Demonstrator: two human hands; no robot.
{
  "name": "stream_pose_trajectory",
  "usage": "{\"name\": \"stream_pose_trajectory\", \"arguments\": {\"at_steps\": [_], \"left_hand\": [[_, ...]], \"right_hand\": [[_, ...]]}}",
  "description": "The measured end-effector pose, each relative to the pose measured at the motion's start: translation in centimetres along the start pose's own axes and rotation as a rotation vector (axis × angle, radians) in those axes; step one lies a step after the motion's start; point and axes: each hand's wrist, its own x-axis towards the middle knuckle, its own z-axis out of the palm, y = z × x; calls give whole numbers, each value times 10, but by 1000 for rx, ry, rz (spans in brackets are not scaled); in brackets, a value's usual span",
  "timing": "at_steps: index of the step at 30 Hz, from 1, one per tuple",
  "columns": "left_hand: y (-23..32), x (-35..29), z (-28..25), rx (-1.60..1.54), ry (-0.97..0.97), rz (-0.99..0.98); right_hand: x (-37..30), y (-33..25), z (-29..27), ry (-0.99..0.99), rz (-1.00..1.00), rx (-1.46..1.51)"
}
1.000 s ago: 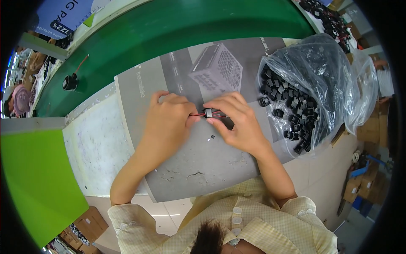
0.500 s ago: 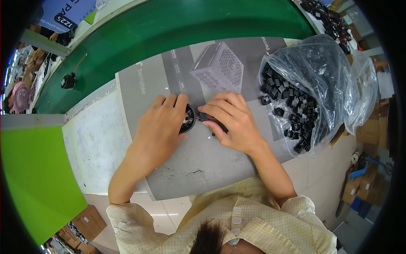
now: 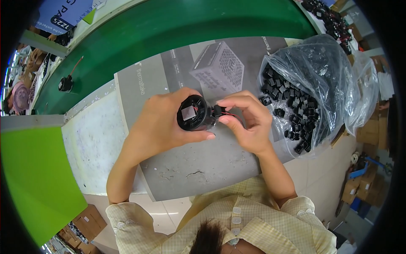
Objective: The person assembles electronic components by connecting small switches or connectors to fan units by hand.
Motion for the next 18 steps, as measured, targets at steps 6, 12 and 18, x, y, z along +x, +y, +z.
{"name": "stream_pose_trajectory", "arguments": {"at_steps": [6, 12, 18], "left_hand": [[4, 0, 1, -17, -32, -22], [10, 0, 2, -16, 33, -12], [15, -2, 11, -22, 128, -3]], "right_hand": [[2, -1, 4, 52, -79, 19], [2, 2, 2, 81, -188, -73], [1, -2, 1, 100, -193, -54]]}}
